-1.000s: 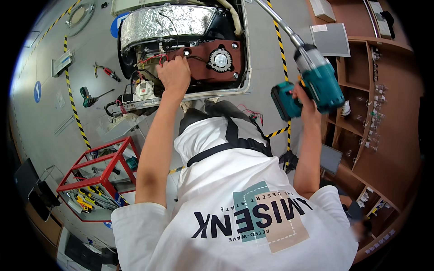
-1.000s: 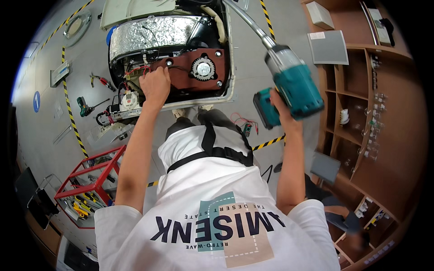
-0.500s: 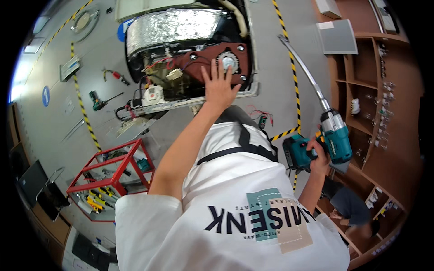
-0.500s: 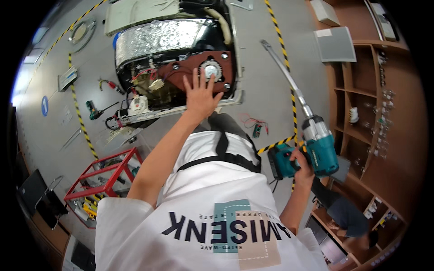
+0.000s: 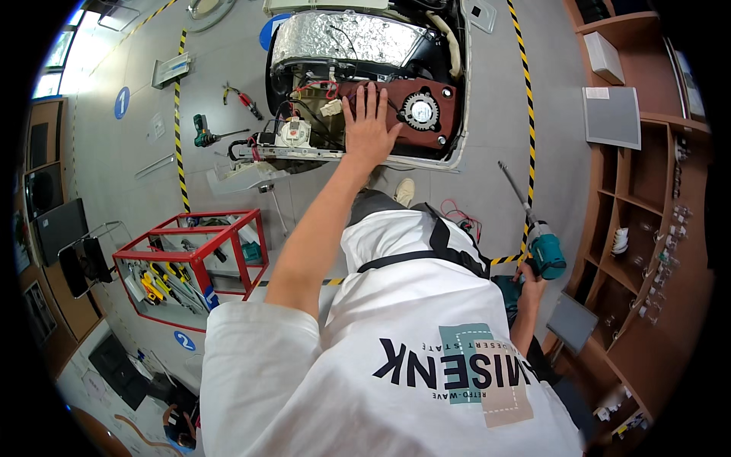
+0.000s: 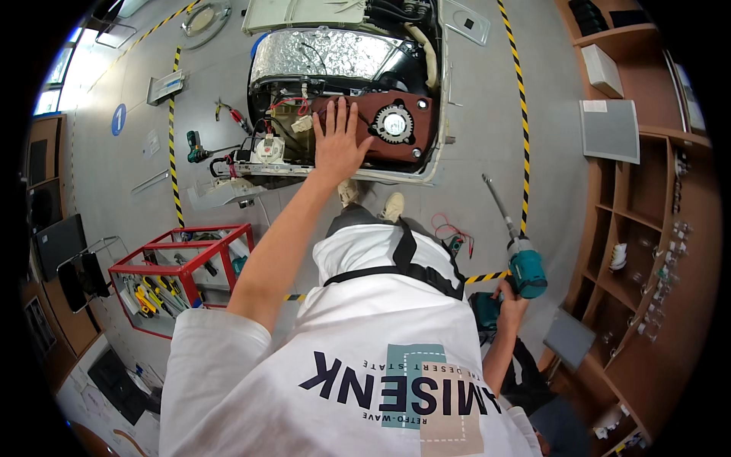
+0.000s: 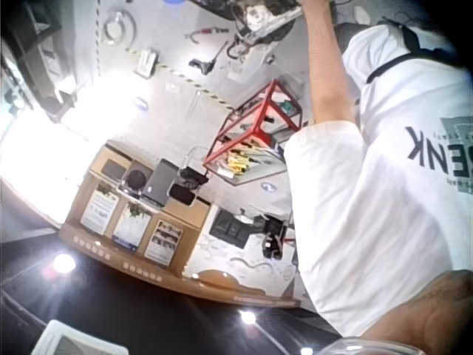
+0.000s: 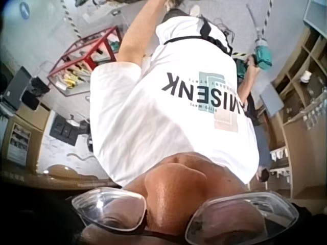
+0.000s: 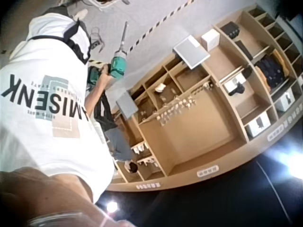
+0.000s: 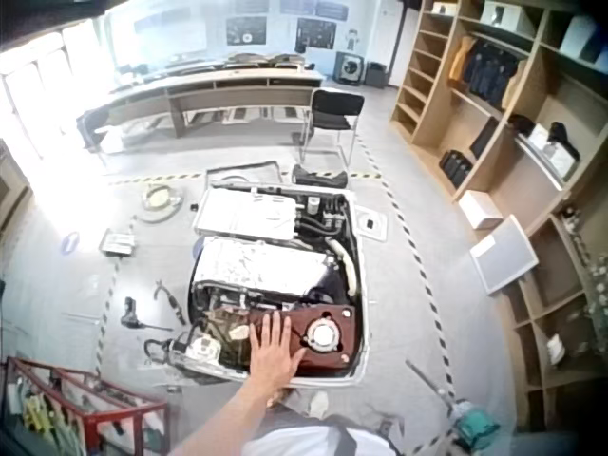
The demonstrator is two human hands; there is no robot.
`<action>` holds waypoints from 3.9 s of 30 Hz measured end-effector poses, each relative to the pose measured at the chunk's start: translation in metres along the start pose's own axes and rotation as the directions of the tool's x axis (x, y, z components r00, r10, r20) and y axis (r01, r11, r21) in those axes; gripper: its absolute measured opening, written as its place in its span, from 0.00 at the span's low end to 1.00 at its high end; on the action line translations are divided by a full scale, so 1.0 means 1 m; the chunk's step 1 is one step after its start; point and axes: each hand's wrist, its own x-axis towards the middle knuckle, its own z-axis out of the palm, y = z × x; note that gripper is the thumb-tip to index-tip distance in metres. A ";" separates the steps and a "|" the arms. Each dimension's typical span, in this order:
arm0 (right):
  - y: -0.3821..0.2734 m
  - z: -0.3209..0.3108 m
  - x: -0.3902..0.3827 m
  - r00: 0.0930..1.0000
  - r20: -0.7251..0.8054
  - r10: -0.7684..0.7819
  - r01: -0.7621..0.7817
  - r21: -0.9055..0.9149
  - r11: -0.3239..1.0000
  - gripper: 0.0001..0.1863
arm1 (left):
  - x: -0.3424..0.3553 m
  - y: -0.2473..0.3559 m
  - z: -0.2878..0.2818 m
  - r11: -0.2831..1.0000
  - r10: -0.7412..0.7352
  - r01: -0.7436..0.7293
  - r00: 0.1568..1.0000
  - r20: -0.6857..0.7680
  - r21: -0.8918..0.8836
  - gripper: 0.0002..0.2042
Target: The person handles wires inside an open washing machine, picks up a metal bracket from the floor, and aligns it onto the top of the machine's internal frame.
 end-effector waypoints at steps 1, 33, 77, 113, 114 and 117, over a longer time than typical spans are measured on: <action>0.006 -0.005 0.004 0.999 0.007 0.045 -0.045 -0.015 0.999 0.13 | -0.001 0.000 0.000 1.000 0.001 -0.001 1.000 0.005 0.008 0.36; 0.072 -0.013 0.024 0.956 0.057 0.289 -0.276 -0.169 0.946 0.13 | -0.033 0.011 -0.032 0.932 -0.299 0.250 0.939 -0.168 -0.262 0.21; 0.052 0.024 0.007 0.967 0.040 0.253 -0.237 -0.238 0.942 0.10 | -0.001 -0.246 -0.074 0.730 0.044 0.494 0.656 0.754 -0.472 0.19; 0.006 0.058 -0.008 0.948 0.040 0.316 -0.293 -0.279 0.915 0.13 | -0.013 -0.249 -0.115 0.709 -0.097 0.660 0.440 0.893 -0.248 0.24; 0.004 0.059 -0.009 0.944 0.037 0.327 -0.303 -0.291 0.907 0.13 | -0.015 -0.250 -0.117 0.708 -0.089 0.657 0.446 0.891 -0.258 0.23; 0.007 0.057 -0.012 0.935 0.004 0.354 -0.340 -0.270 0.901 0.14 | -0.018 -0.251 -0.124 0.689 -0.044 0.661 0.446 0.894 -0.296 0.20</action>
